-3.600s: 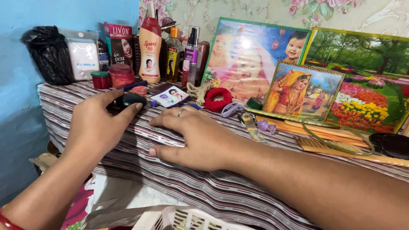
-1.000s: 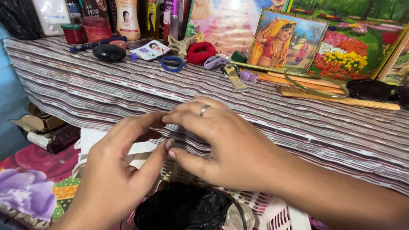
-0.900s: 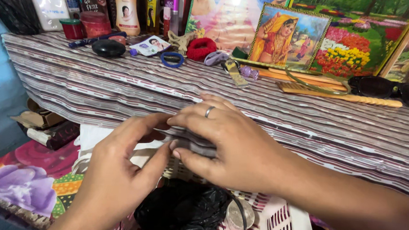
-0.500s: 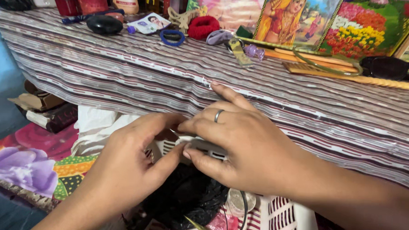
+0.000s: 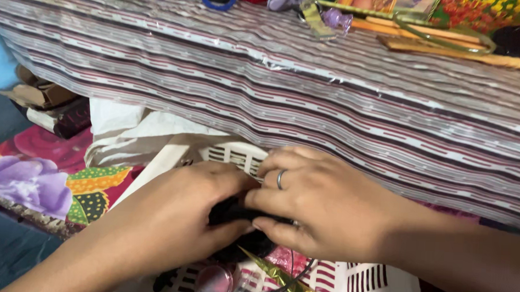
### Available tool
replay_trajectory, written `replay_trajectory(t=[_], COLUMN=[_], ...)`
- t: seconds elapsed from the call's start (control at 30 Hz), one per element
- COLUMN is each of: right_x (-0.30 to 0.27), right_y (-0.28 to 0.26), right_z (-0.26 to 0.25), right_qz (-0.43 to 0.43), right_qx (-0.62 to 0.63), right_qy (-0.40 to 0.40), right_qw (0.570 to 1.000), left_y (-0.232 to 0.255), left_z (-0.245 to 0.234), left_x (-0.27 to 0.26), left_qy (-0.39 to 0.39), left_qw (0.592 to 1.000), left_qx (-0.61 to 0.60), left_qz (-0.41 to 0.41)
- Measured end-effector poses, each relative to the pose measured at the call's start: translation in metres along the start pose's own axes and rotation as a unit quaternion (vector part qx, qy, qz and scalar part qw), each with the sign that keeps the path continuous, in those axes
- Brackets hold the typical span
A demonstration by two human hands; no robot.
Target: The person repeatedly picks up small personal items from a white plastic basket and places them on a striped tablecloth. Items handled include a comb, hair ties, a compact, a pen, and a small container. The person arranges them on the table surface near framed photos and cosmetic bottles.
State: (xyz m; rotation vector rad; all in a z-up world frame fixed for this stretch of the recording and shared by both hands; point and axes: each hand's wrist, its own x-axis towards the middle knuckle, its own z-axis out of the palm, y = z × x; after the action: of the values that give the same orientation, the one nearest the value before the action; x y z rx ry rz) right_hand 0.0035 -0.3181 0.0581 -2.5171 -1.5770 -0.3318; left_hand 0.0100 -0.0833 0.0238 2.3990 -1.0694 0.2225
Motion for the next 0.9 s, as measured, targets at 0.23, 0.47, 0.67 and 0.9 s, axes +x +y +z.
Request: replay_trajectory(t=[0.23, 0.47, 0.67, 0.9], right_x=[-0.009, -0.013, -0.018, -0.021], right_y=[-0.004, -0.007, -0.009, -0.006], right_z=[0.018, 0.028, 0.042, 0.053], right_qz=[0.003, 0.009, 0.06, 0.059], right_qx=[0.07, 0.105, 0.078, 0.075], right_qy=[-0.124, -0.198, -0.238, -0.251], right_qw=[0.99, 0.975, 0.966, 0.963], left_y=[0.006, 0.006, 0.002, 0.0], left_z=[0.006, 0.013, 0.02, 0.028], left_x=[-0.004, -0.01, -0.014, -0.017], left_qy=[-0.124, -0.161, -0.151, -0.152], left_qw=[0.991, 0.985, 0.986, 0.985], left_qx=[-0.045, -0.052, -0.052, -0.043], left_qz=[0.028, 0.019, 0.043, 0.066])
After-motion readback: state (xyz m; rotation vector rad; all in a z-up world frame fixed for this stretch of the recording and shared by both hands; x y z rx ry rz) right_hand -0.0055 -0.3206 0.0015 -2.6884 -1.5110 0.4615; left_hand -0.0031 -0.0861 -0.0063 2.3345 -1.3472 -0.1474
